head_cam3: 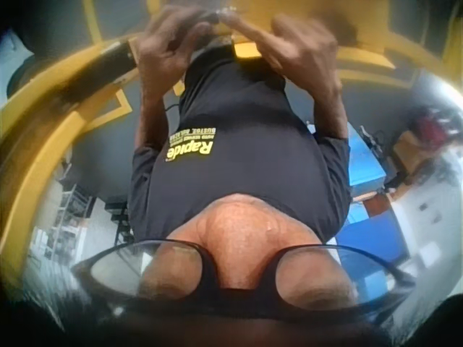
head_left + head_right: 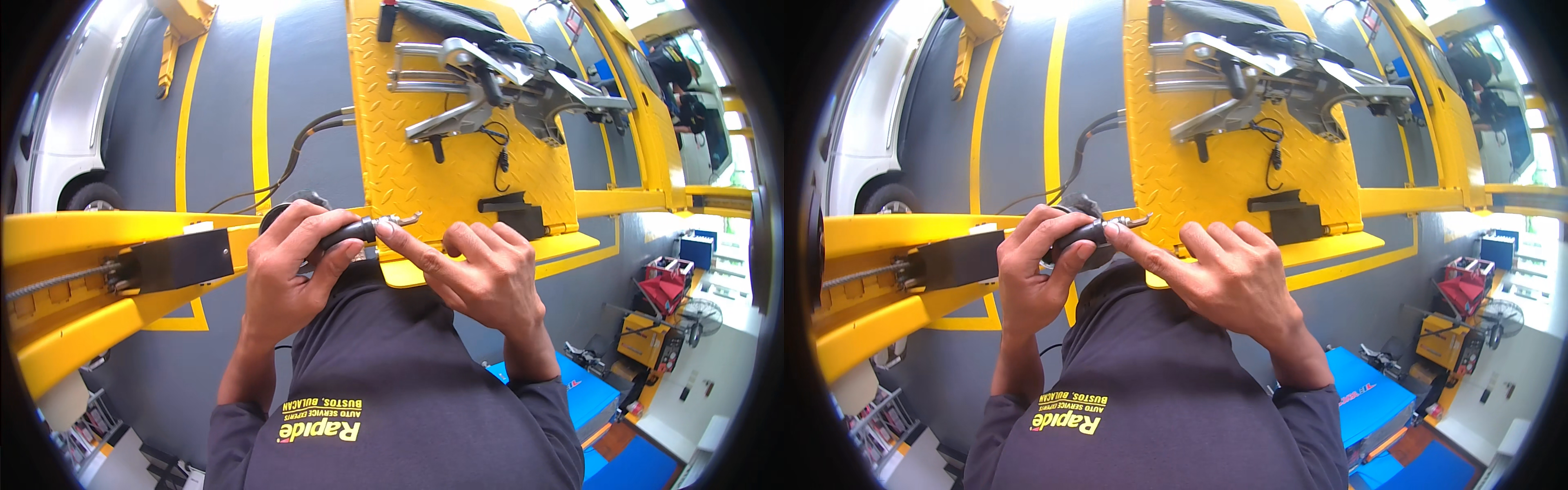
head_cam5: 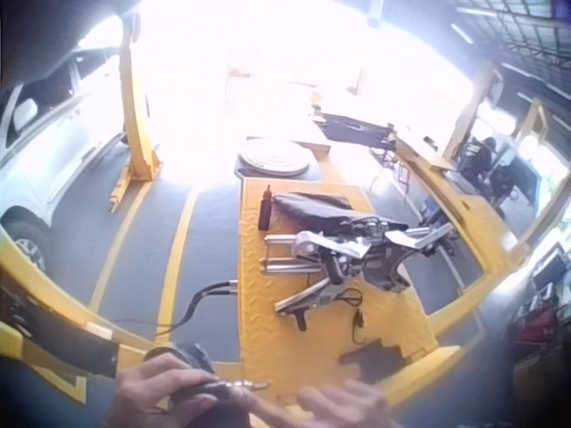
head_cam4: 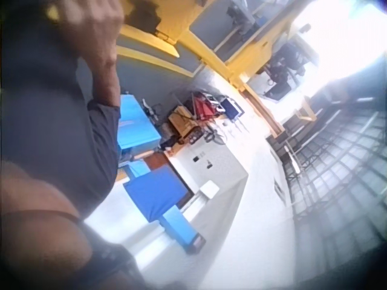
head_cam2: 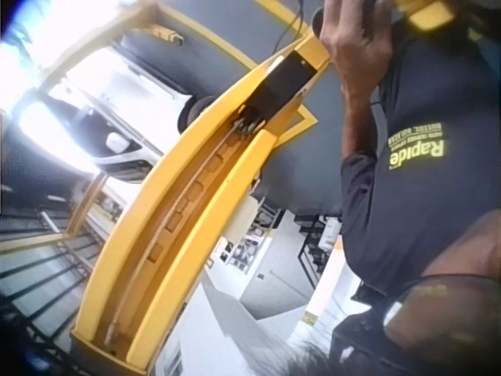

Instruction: The person removes a wheel alignment sensor from its mounting stand on a car lift, unscrews a threaded component by hand, and carries it to a tool cart where they wipe the part with a green cloth.

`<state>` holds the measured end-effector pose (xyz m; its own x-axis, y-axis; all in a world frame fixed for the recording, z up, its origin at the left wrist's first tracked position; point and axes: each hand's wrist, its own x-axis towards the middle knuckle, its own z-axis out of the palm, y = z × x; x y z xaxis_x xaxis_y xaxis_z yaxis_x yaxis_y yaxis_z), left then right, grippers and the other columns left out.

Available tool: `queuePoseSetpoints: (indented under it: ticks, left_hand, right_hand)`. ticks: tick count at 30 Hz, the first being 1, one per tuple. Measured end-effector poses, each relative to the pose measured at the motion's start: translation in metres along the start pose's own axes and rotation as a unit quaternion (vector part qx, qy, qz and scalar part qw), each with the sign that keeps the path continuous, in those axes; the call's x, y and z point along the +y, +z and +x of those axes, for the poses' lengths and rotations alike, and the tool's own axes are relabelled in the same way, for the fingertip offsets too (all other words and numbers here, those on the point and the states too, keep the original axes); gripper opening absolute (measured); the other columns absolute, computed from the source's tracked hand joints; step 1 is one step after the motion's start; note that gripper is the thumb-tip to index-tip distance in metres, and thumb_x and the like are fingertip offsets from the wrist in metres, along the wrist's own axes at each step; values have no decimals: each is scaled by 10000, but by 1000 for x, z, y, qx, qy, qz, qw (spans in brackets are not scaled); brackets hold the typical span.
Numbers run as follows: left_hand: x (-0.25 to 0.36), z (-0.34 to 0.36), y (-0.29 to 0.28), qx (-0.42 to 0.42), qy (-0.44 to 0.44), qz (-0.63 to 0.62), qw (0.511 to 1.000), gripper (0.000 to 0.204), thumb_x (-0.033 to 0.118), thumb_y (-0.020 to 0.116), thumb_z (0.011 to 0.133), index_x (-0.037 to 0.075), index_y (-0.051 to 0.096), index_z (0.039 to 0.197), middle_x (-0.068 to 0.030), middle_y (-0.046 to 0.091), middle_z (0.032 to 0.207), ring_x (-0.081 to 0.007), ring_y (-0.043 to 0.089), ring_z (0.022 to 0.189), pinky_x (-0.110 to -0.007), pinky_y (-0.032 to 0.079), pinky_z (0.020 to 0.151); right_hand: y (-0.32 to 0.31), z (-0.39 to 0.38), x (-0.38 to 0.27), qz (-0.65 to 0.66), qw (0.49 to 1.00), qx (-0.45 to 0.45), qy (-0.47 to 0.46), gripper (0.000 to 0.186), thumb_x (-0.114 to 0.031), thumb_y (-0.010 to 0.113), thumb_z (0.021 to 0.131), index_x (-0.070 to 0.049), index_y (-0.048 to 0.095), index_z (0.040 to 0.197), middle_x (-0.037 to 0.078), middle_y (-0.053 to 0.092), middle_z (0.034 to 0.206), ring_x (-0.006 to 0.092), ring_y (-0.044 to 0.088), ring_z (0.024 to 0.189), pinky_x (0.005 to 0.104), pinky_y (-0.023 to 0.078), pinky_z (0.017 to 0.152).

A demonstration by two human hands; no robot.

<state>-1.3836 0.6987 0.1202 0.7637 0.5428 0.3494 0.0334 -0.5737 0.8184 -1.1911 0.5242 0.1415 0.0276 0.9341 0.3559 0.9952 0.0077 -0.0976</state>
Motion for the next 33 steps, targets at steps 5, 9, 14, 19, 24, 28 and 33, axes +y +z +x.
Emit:
queuePoseSetpoints:
  ticks: [5,9,14,19,24,28,33]
  left_hand:
    - [10,20,22,-14,29,13,999,289,87,854,893,2,773,1157,-127,715,971,-251,724,825,-342,588,715]
    - [17,35,45,-25,19,-3,1000,304,63,859,873,5,777,1160,-124,716,974,-236,725,811,-327,588,694]
    - [36,57,82,-22,75,29,997,317,54,865,857,21,785,1162,-106,714,975,-222,720,801,-320,585,678]
    - [50,73,127,7,138,70,988,370,56,892,798,53,808,1158,-72,711,990,-217,685,831,-345,562,717]
    - [63,90,174,33,180,101,978,389,64,912,762,68,826,1142,-65,701,977,-219,672,829,-340,543,706]
    - [70,103,208,58,193,127,971,405,51,914,761,57,823,1156,-73,701,980,-211,675,825,-338,546,703]
    - [81,117,250,73,128,106,983,354,8,882,827,22,809,1174,-100,699,979,-213,693,810,-329,562,681]
  right_hand:
    - [-4,-14,18,1,999,16,45,765,-128,820,761,-409,686,1460,-58,430,681,108,453,553,291,395,527]
    - [-13,-38,37,-32,998,17,41,776,-86,797,734,-373,705,1450,-59,460,687,117,475,565,300,416,531]
    - [-28,-48,68,307,936,6,173,638,-60,732,854,-205,678,1474,-66,558,712,42,480,561,231,398,555]
    - [-50,-69,107,709,644,-48,283,700,-97,681,907,27,452,1557,-17,591,704,10,480,566,200,344,529]
    - [-46,-103,154,872,396,-26,287,744,-121,669,921,80,389,1580,20,540,657,48,410,499,213,320,493]
    - [-45,-132,178,942,195,1,272,857,-180,594,930,98,226,1652,73,551,648,91,407,492,242,362,495]
    - [-58,-153,200,935,273,50,221,860,-167,606,899,54,283,1665,59,560,700,79,457,540,210,393,530]
